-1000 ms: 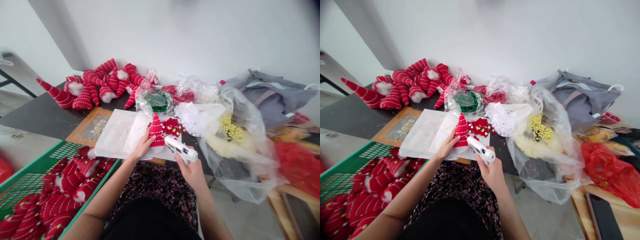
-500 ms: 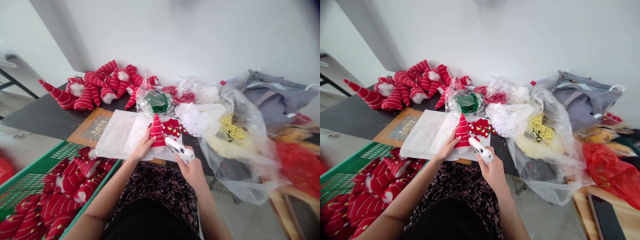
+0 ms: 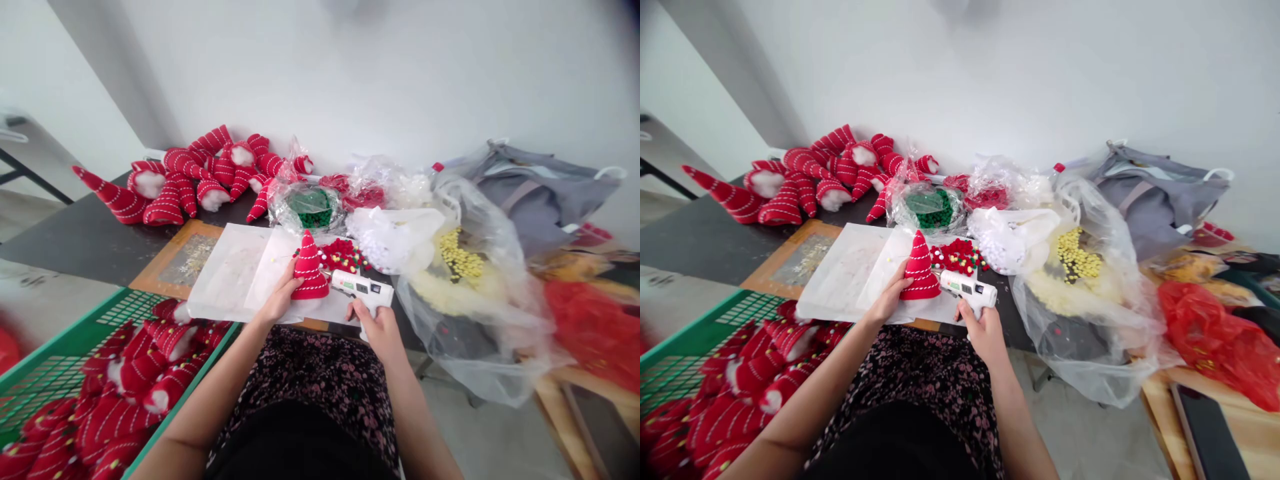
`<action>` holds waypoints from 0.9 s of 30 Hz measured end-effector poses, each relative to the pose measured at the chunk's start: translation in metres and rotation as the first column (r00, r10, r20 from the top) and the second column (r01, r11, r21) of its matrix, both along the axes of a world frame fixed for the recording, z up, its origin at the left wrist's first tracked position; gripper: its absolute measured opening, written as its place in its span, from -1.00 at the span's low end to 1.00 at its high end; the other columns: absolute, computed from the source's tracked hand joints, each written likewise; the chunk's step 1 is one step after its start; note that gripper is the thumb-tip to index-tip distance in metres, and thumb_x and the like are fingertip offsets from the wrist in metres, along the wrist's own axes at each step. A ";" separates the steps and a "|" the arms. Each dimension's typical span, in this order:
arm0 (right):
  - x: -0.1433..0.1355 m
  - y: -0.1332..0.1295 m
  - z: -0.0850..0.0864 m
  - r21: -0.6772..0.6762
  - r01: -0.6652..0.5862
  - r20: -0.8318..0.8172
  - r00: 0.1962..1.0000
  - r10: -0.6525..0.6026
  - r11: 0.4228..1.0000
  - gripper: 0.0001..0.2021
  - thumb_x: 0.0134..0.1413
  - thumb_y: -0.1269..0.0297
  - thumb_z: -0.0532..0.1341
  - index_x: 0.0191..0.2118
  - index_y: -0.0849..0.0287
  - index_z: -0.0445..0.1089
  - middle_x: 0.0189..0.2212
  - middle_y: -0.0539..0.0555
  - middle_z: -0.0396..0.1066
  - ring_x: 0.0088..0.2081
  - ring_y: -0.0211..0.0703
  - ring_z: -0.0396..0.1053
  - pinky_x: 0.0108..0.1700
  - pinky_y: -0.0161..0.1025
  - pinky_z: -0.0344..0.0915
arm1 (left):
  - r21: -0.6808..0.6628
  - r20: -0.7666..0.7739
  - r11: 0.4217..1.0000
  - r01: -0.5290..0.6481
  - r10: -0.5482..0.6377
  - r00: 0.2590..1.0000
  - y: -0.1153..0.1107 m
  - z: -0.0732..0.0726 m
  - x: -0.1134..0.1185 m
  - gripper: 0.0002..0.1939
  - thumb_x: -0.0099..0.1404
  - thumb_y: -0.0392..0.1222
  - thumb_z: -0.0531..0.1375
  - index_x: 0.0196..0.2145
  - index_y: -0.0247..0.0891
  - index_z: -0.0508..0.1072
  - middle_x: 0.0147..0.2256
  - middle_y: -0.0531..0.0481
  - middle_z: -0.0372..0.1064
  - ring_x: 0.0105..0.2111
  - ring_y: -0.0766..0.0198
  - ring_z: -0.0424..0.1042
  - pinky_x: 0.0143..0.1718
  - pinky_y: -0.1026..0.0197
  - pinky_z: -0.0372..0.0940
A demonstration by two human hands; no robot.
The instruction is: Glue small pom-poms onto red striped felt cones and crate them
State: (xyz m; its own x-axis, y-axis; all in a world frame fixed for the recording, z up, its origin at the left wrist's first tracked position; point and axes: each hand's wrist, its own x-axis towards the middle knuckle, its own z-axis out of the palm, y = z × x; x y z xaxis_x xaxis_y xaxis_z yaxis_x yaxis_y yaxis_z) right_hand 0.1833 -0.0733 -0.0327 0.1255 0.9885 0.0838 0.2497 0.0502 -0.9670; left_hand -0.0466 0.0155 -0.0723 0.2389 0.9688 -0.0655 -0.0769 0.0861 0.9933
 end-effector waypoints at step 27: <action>-0.023 -0.024 0.027 0.320 -0.139 0.584 0.808 -0.079 0.937 -0.79 0.47 0.12 0.13 -0.02 0.12 0.41 -0.30 0.12 0.62 -0.37 -0.02 0.64 -0.34 -0.27 0.47 | 0.124 -0.143 0.986 0.110 -0.092 0.985 0.004 -0.007 -0.003 0.05 0.19 -0.06 0.22 0.57 -0.26 -0.02 0.58 -0.13 -0.15 0.57 -0.22 -0.20 0.57 -0.16 -0.32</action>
State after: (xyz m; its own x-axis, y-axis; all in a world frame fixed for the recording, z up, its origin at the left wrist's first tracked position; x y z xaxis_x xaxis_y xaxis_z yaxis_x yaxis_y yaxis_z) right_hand 0.1599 -0.0978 -0.0055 -0.0842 0.8882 0.4517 0.7487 0.3555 -0.5595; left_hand -0.0496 0.0195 -0.0792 0.3331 0.9426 0.0213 0.0628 -0.0447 0.9970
